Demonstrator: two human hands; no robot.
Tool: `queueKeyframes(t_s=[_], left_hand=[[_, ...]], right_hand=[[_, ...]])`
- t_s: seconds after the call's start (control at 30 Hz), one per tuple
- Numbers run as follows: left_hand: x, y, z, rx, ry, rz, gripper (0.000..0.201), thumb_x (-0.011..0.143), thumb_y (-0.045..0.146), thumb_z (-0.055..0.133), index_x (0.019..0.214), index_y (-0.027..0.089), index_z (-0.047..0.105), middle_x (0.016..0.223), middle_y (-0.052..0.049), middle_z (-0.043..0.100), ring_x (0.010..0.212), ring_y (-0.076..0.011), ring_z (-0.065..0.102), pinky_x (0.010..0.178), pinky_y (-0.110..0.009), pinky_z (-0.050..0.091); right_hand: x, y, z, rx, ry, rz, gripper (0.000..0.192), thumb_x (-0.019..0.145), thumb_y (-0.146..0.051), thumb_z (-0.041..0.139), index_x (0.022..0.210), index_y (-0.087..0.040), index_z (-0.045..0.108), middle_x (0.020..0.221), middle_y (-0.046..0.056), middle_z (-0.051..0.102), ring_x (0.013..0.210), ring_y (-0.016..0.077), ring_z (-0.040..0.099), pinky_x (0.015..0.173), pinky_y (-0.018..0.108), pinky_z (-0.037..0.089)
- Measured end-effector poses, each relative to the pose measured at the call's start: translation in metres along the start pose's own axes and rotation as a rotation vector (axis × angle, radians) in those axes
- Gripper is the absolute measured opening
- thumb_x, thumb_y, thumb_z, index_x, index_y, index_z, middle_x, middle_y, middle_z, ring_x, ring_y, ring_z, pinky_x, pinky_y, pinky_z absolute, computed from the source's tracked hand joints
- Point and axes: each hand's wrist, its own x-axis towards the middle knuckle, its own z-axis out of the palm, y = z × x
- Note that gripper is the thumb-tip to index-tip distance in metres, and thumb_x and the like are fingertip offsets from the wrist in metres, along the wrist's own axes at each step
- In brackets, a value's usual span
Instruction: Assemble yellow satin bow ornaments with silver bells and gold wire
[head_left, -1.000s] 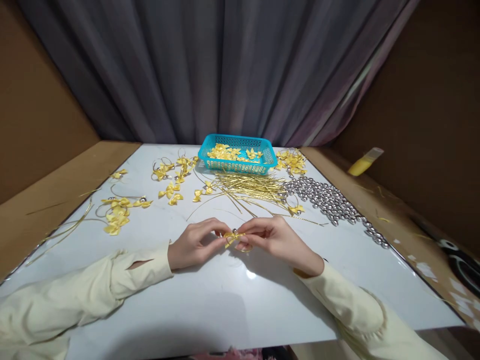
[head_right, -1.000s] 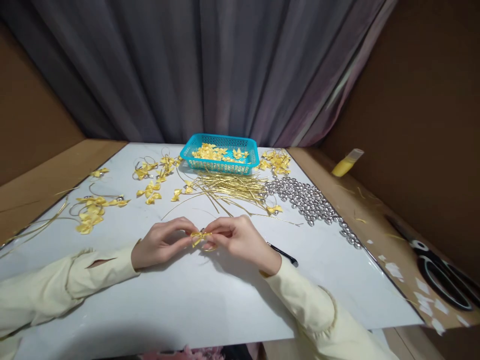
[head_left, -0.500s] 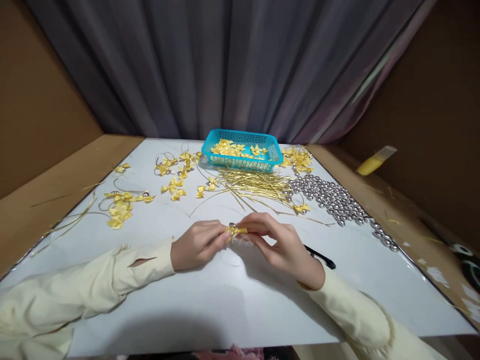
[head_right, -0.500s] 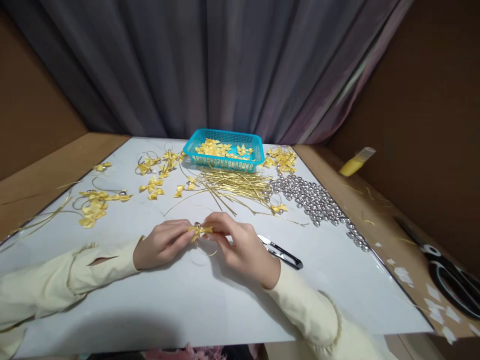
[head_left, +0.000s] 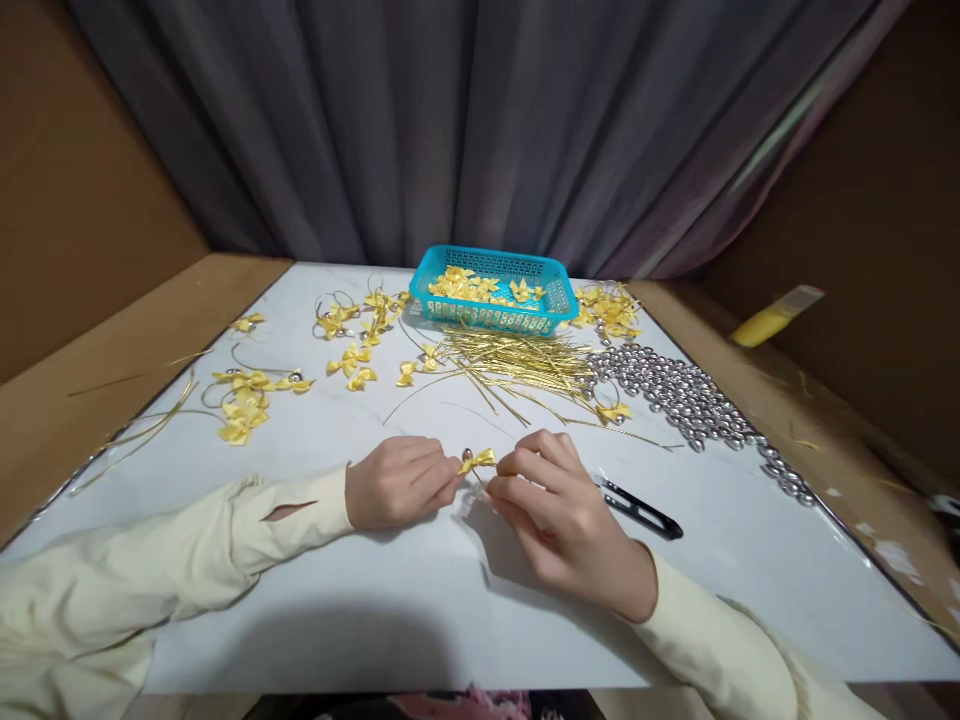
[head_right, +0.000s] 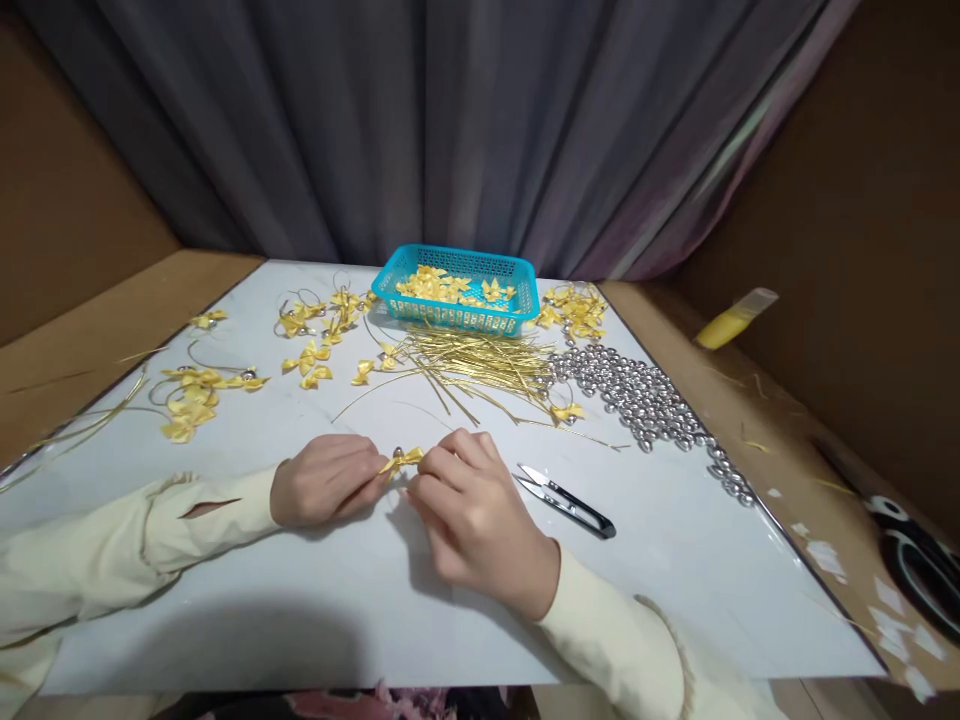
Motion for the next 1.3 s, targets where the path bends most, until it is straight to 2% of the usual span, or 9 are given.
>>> queueKeyframes(t_s=[0.33, 0.5, 0.7, 0.93, 1.1, 1.3], left_hand=[[-0.0005, -0.0012, -0.0003, 0.024, 0.031, 0.061, 0.021, 0.086, 0.008, 0.038, 0.069, 0.015, 0.049, 0.046, 0.001, 0.051, 0.043, -0.0126, 0.046, 0.042, -0.025, 0.038], [-0.0019, -0.0024, 0.0002, -0.012, 0.055, 0.076, 0.011, 0.084, 0.008, 0.042, 0.078, 0.013, 0.049, 0.048, -0.001, 0.055, 0.044, -0.0136, 0.048, 0.042, -0.025, 0.039], [-0.0035, -0.0028, 0.002, -0.075, 0.056, 0.093, 0.008, 0.084, 0.009, 0.042, 0.079, 0.015, 0.047, 0.051, -0.002, 0.059, 0.045, -0.0139, 0.05, 0.043, -0.025, 0.041], [-0.0009, -0.0022, 0.0011, -0.125, 0.068, 0.077, 0.008, 0.084, 0.009, 0.041, 0.081, 0.014, 0.047, 0.051, -0.003, 0.059, 0.046, -0.0146, 0.051, 0.043, -0.025, 0.042], [-0.0011, -0.001, 0.0, -0.147, 0.055, 0.036, 0.01, 0.086, 0.011, 0.039, 0.081, 0.014, 0.047, 0.052, -0.004, 0.06, 0.047, -0.0144, 0.052, 0.043, -0.025, 0.043], [0.0013, 0.0014, -0.0013, -0.208, 0.035, -0.002, 0.015, 0.087, 0.011, 0.036, 0.08, 0.014, 0.048, 0.053, -0.003, 0.058, 0.048, -0.0141, 0.051, 0.044, -0.025, 0.044]], right_hand=[[-0.0004, 0.001, -0.0009, 0.064, 0.028, -0.023, 0.016, 0.078, -0.006, 0.048, 0.07, -0.014, 0.059, 0.066, 0.004, 0.058, 0.072, 0.0175, 0.042, 0.063, 0.033, 0.029], [0.0002, 0.0004, -0.001, 0.06, 0.026, -0.025, 0.016, 0.08, -0.008, 0.049, 0.07, -0.013, 0.06, 0.066, 0.005, 0.059, 0.071, 0.0173, 0.042, 0.062, 0.033, 0.029], [0.002, -0.0018, -0.0035, 0.103, 0.027, -0.015, 0.008, 0.082, -0.014, 0.053, 0.083, -0.014, 0.061, 0.074, 0.005, 0.063, 0.073, 0.0181, 0.046, 0.064, 0.034, 0.032], [0.0002, 0.0031, -0.0042, 0.319, 0.087, 0.119, 0.012, 0.085, -0.01, 0.047, 0.09, -0.015, 0.057, 0.076, 0.005, 0.06, 0.075, 0.0173, 0.049, 0.069, 0.035, 0.039], [0.0011, 0.0036, -0.0011, 0.211, 0.132, 0.035, 0.014, 0.081, -0.005, 0.051, 0.088, -0.016, 0.055, 0.08, 0.005, 0.062, 0.076, 0.018, 0.049, 0.068, 0.035, 0.039], [0.0011, 0.0044, 0.0028, 0.13, 0.104, -0.004, 0.014, 0.08, -0.004, 0.051, 0.088, -0.016, 0.054, 0.086, 0.007, 0.062, 0.084, 0.0201, 0.051, 0.073, 0.037, 0.04]])
